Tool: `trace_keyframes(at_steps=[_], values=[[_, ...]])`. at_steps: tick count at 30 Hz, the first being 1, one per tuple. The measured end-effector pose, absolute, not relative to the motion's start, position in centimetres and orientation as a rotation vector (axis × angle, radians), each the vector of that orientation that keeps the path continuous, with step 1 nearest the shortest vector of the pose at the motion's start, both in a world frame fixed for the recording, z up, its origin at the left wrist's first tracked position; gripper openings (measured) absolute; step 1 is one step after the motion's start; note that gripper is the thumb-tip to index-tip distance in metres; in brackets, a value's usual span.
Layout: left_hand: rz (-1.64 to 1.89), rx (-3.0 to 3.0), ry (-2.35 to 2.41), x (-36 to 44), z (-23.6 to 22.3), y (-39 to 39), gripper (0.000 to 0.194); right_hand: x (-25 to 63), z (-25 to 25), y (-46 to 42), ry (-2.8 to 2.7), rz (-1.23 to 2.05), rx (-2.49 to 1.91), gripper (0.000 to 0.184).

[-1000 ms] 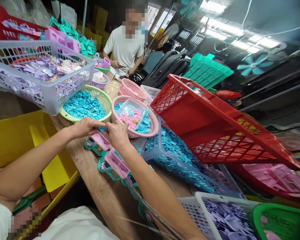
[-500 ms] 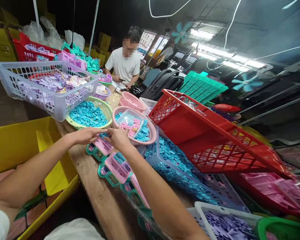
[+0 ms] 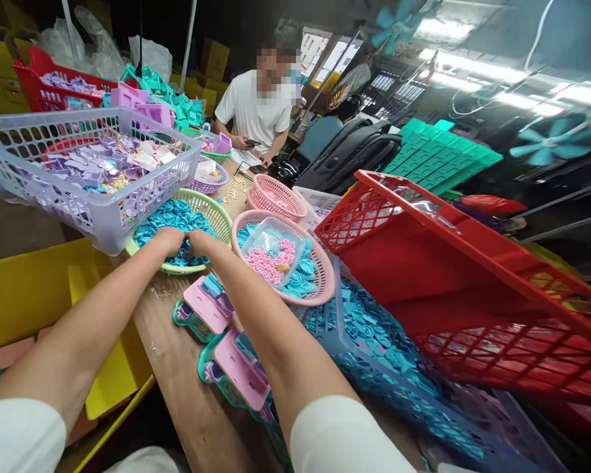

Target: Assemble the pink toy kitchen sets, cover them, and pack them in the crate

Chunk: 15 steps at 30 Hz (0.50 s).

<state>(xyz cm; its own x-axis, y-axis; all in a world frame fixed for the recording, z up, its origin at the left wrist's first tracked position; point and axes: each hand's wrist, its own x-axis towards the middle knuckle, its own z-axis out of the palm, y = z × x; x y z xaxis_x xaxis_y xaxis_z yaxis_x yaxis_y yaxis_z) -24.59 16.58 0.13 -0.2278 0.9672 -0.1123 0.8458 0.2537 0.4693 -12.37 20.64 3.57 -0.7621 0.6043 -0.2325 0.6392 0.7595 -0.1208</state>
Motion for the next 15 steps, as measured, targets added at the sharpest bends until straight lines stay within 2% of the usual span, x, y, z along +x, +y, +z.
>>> trace_keyframes(at_steps=[4,11,13,15], values=[[0.657,1.522,2.044,-26.2,-0.8,17.4,0.013,-11.9,2.3,23.5,2.77,-0.393,1.012,0.03],[0.971,1.059,1.801,-26.8,-0.2,18.5,0.019,-11.4,2.7,25.9,2.814,-0.827,1.253,0.022],[1.021,0.945,1.741,-26.6,0.4,18.4,0.02,-11.5,3.1,25.9,2.716,-1.231,1.346,0.024],[1.05,0.884,1.669,-26.3,1.1,18.2,0.022,-11.4,3.8,26.0,2.447,-1.807,1.415,0.025]])
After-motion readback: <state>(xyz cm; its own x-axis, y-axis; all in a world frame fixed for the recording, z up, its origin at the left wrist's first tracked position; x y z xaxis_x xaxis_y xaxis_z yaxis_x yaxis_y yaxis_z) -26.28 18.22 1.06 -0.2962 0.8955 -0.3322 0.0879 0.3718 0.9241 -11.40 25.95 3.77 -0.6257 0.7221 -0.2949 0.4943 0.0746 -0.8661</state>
